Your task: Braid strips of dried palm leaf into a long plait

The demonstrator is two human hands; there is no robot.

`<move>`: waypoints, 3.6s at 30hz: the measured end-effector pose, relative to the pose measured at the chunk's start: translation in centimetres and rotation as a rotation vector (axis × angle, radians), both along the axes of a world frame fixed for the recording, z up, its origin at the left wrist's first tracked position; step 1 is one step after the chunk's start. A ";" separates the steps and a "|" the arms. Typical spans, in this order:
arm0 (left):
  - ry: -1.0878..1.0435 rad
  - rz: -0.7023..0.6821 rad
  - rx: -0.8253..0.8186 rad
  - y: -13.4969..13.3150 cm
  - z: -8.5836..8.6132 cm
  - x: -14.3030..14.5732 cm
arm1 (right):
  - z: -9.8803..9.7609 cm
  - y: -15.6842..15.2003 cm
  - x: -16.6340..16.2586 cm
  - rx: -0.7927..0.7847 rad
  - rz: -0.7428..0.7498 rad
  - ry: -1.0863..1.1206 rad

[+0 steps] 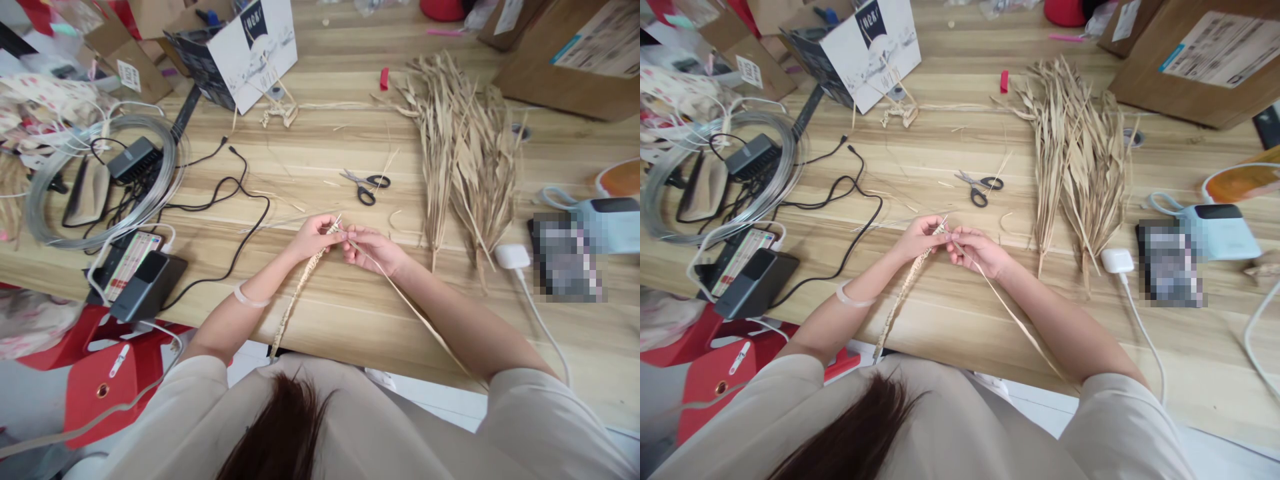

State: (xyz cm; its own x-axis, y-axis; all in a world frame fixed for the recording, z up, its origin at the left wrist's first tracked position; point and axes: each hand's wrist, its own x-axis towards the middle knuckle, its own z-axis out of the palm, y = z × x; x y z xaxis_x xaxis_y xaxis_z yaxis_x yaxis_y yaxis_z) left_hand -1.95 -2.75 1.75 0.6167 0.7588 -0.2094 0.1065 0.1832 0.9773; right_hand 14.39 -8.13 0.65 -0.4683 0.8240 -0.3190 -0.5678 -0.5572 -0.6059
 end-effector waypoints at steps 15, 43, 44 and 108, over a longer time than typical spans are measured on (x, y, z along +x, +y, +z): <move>-0.010 0.001 -0.012 0.0 0.0 0.0 | -0.2 0.0 -0.1 0.020 -0.005 -0.003; -0.047 0.056 -0.003 0.4 -0.2 0.1 | -0.1 -0.2 -1.3 0.071 -0.203 -0.079; -0.046 0.062 0.002 0.4 -0.2 0.1 | 0.0 -0.2 -1.3 0.050 -0.170 -0.090; -0.090 0.198 -0.169 0.0 0.5 0.4 | -0.3 -1.1 -1.7 0.302 -0.387 -0.354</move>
